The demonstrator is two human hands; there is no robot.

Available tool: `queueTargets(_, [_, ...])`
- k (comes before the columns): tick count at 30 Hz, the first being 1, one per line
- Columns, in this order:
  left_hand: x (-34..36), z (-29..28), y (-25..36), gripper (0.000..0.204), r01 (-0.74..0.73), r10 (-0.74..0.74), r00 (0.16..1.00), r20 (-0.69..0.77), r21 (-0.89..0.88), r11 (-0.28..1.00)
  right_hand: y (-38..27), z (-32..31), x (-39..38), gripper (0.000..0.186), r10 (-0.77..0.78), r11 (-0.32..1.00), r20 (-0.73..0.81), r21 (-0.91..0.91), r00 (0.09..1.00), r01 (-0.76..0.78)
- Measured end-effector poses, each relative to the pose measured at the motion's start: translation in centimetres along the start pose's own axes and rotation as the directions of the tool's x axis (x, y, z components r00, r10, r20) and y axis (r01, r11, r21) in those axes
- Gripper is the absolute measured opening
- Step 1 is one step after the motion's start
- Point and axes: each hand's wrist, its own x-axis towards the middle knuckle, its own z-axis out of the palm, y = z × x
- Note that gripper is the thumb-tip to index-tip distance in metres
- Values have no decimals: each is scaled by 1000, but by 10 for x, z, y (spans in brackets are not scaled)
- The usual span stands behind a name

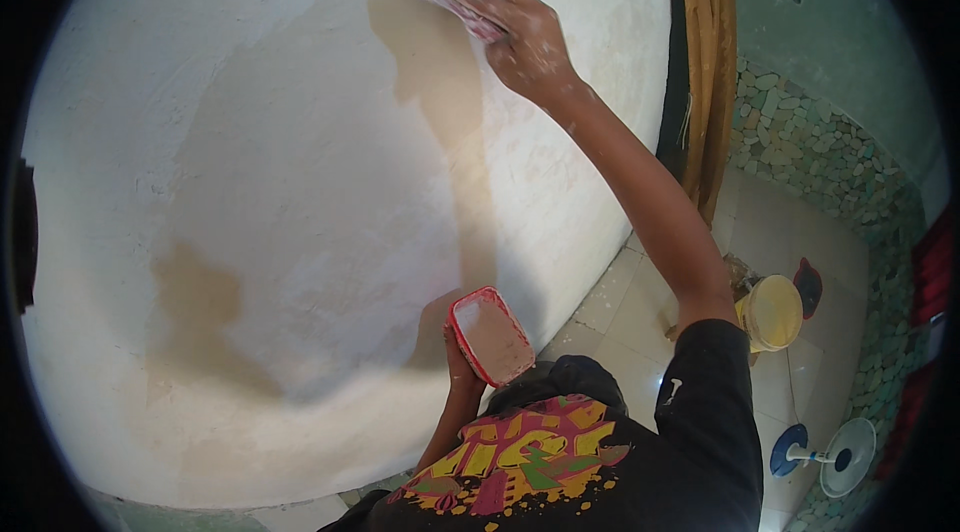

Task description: The recorder uses a putty knife to apply and smooth plaster onto a wall from a plastic container.

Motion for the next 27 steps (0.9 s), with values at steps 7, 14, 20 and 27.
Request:
queueTargets(7, [1, 1, -6, 92, -30, 29, 999, -25, -29, 999, -38, 22, -31, 57, 4, 1000, -23, -18, 1000, -4])
queueTargets(14, [4, -14, -9, 92, -7, 6, 1000, -19, -41, 999, -37, 4, -7, 41, -48, 997, -34, -56, 998, 46])
queueTargets(20, [2, -10, -4, 89, -20, 16, 999, -50, -76, 997, -39, 17, -35, 45, -47, 997, 108, -54, 993, 53])
queueTargets(27, [0, -9, -6, 91, -35, 34, 998, -49, -13, 999, -41, -6, -28, 41, -81, 986, 129, -131, 988, 98])
